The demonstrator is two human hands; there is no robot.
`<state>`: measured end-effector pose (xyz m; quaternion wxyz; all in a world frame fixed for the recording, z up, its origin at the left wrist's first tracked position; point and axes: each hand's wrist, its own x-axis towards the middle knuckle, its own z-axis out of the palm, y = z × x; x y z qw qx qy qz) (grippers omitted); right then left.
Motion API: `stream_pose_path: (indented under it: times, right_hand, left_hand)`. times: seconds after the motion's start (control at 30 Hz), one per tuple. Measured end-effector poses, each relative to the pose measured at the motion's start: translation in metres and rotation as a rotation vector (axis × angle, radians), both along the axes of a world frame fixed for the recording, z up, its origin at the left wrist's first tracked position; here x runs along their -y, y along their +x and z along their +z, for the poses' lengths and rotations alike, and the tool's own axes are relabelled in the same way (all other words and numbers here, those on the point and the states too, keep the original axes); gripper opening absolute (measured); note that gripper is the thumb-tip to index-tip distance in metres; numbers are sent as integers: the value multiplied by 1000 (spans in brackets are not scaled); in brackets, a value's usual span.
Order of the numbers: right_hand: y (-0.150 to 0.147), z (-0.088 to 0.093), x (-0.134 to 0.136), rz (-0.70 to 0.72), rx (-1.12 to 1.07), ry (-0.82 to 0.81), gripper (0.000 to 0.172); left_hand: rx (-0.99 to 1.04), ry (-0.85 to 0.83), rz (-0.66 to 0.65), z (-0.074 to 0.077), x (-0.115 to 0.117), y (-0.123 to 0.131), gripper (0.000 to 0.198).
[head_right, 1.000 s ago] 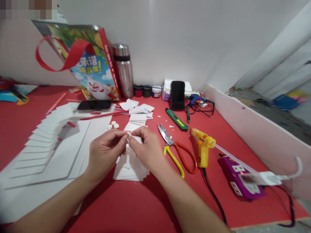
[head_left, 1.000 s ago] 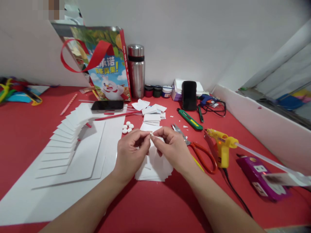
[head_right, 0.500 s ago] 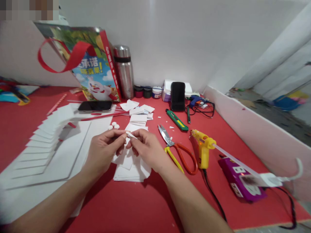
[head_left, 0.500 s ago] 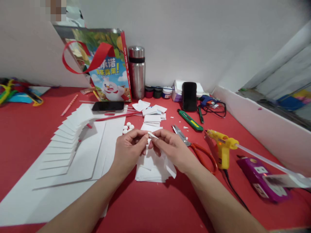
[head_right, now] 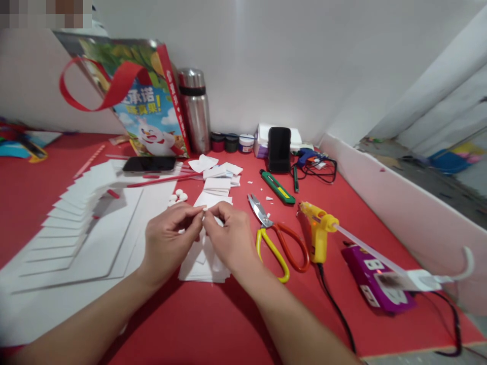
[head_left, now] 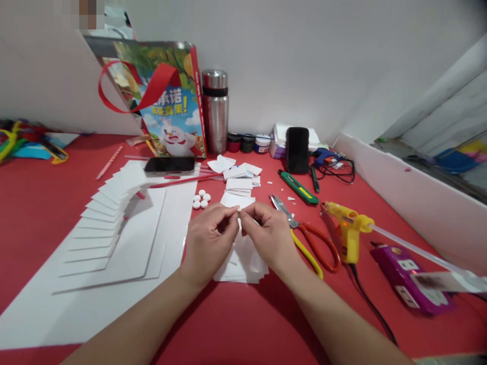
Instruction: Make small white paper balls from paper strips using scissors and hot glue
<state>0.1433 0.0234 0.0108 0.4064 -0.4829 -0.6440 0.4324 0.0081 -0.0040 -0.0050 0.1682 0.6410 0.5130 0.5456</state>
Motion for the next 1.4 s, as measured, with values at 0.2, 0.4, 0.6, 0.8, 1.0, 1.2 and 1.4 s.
stream_pose_path:
  times: [0.2, 0.4, 0.6, 0.8, 1.0, 1.2, 1.4]
  right_hand:
    - [5, 2, 3, 82, -12, 78, 21]
    - [11, 5, -1, 82, -42, 96, 19]
    - [15, 7, -2, 145, 95, 204, 19]
    - [16, 8, -2, 166, 188, 286, 18]
    - [12, 5, 0, 122, 201, 201, 22]
    - [8, 10, -2, 132, -40, -135, 28]
    - [10, 9, -9, 163, -409, -632, 38]
  left_hand:
    - [-258, 249, -19, -8, -1, -4, 23]
    - [-54, 118, -156, -2, -1, -5, 27]
    - [491, -315, -320, 2, -7, -9, 16]
    - [422, -265, -284, 1, -10, -11, 17]
    - [94, -84, -218, -1, -7, -11, 22]
    - [-31, -2, -148, -4, -7, -10, 19]
    - [19, -58, -80, -1, -10, -11, 14]
